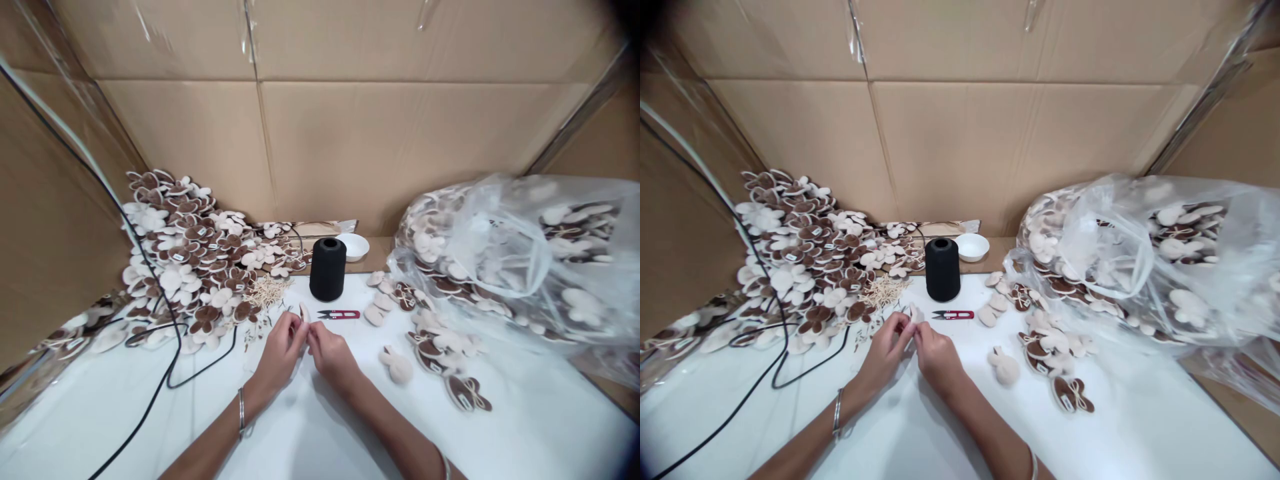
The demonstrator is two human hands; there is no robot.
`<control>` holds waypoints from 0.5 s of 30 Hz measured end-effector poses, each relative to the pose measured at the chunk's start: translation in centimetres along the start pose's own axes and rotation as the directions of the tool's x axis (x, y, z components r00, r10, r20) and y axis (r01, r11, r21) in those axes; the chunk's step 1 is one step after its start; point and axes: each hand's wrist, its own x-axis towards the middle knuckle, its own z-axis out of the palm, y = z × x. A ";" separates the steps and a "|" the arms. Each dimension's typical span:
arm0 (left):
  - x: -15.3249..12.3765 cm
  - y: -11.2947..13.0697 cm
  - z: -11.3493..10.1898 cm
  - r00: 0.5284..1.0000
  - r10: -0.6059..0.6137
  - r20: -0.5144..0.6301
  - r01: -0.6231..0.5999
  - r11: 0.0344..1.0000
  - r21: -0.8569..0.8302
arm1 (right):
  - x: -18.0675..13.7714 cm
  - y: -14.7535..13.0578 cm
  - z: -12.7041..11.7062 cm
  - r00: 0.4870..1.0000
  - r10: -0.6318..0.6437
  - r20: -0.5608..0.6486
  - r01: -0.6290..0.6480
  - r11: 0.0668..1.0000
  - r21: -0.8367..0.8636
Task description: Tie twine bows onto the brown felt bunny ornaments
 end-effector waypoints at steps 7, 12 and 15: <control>-0.1 0.6 0.0 0.999 -0.046 0.003 0.046 0.994 -0.096 | -0.1 0.1 0.1 0.999 0.003 -0.033 -0.001 0.998 0.057; -0.1 0.7 0.0 0.999 -0.030 0.015 0.032 0.991 -0.133 | -0.2 -0.1 0.1 0.999 0.044 -0.027 -0.040 0.990 0.136; 0.0 0.6 -0.1 0.998 -0.043 0.038 0.049 0.985 -0.165 | -0.2 0.0 0.2 0.996 0.086 -0.012 -0.081 0.974 0.211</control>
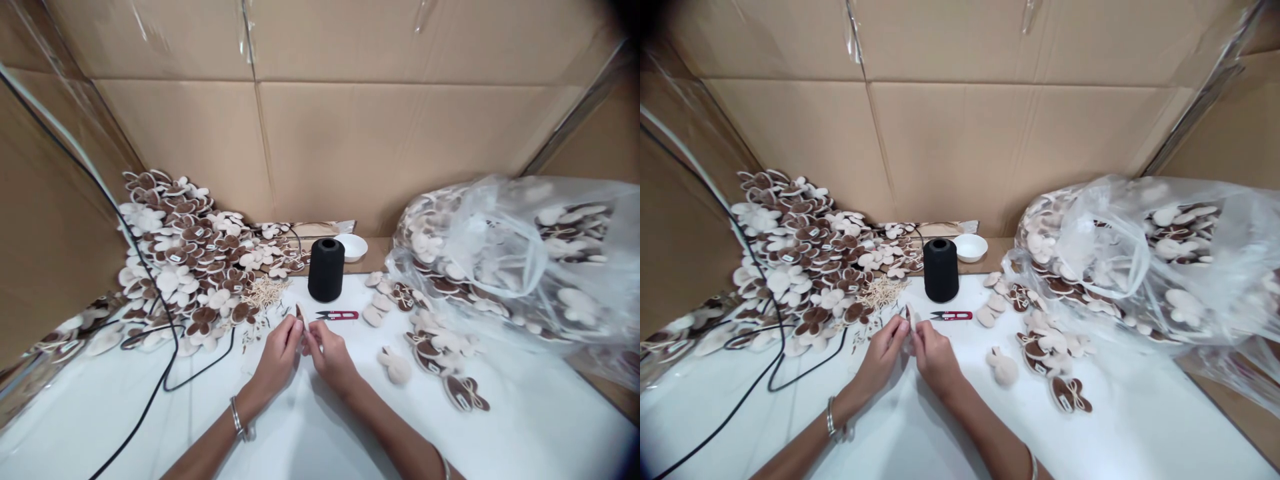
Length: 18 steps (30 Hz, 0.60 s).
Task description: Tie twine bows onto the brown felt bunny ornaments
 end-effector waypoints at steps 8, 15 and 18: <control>0.3 -0.2 -0.4 0.998 0.010 0.065 -0.010 1.000 -0.001 | 0.2 -0.2 0.0 0.996 0.079 0.032 -0.083 0.984 0.156; 0.1 -0.6 -0.4 0.988 0.043 0.151 -0.052 0.997 0.057 | 0.6 -0.6 -0.3 0.988 0.150 0.036 -0.154 0.963 0.222; 0.1 -0.8 -0.1 0.987 0.044 0.153 -0.053 0.997 0.058 | 0.5 -0.5 0.0 0.992 0.126 0.005 -0.125 0.977 0.170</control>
